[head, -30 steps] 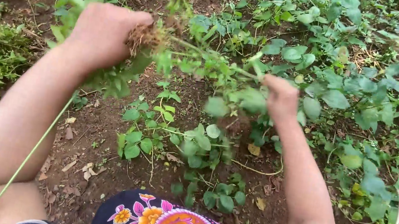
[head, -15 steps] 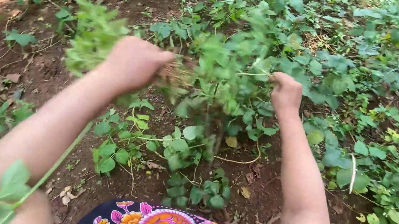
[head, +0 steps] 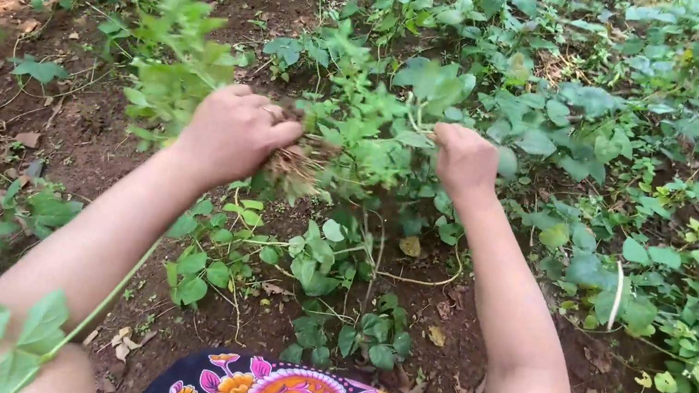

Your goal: The person removes weeds by hand from a garden bed, pulling them out and discarding them to clear the soil around the plants.

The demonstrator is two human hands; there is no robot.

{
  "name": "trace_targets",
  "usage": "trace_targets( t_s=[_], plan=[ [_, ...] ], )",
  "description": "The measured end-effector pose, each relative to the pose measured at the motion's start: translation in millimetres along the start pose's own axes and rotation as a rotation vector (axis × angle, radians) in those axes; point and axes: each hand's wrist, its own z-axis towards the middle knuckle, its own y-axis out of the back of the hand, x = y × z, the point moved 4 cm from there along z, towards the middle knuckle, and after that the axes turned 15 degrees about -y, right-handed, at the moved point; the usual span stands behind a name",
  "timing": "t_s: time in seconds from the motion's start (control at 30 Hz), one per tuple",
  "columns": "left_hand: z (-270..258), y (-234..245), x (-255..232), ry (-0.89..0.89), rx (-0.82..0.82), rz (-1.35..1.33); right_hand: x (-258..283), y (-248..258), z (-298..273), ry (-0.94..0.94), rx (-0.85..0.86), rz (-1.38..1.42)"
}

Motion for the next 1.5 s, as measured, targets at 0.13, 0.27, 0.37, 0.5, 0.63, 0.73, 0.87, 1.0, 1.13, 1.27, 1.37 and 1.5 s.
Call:
trace_targets(
  t_s=[0.13, 0.27, 0.37, 0.5, 0.63, 0.73, 0.87, 1.0, 1.13, 1.27, 1.37, 1.5],
  plan=[
    [28.7, -43.3, -31.4, -0.069, 0.124, -0.125, 17.0, -6.6, -0.3, -0.034, 0.065, 0.035],
    [38.7, -80.8, -86.5, -0.262, 0.458, -0.167, 16.6, 40.0, 32.4, -0.279, 0.065, 0.189],
    [13.2, -96.1, -97.2, -0.207, 0.193, -0.115, -40.7, 42.1, 39.2, -0.473, 0.109, 0.218],
    [-2.6, -71.2, -88.1, -0.141, 0.031, -0.124, -83.5, 47.3, 30.9, -0.631, 0.162, 0.202],
    [-0.2, -15.6, -75.7, -0.128, -0.125, -0.009, -103.4, 41.1, 32.2, -0.412, 0.113, 0.222],
    [-1.9, -3.2, -69.8, -0.144, -0.171, 0.039, -103.7, 46.3, 29.6, -0.384, 0.165, 0.266],
    [-3.9, -4.3, -67.2, -0.147, -0.269, 0.048, -104.6, 52.3, 19.9, -0.383, 0.245, 0.355],
    [-19.6, -33.7, -53.3, -0.067, -0.281, 0.05, -106.2, 45.1, 4.7, -0.299, 0.187, 0.183],
    [-4.1, -30.6, -29.3, 0.37, -0.178, -0.492, -58.6, 51.7, -0.5, -0.296, 0.279, 0.003],
    [17.7, -18.7, -17.8, 1.15, 0.129, -1.265, 15.9, 58.4, -17.6, -0.174, 0.22, 0.065],
    [-4.9, -31.5, 8.6, 0.926, 0.212, -1.196, 75.4, 50.3, -44.4, 0.058, 0.016, 0.332],
    [-55.0, -91.2, 18.7, 1.181, 0.048, -1.474, 124.7, 67.5, -46.8, 0.115, 0.06, 0.368]
  ],
)
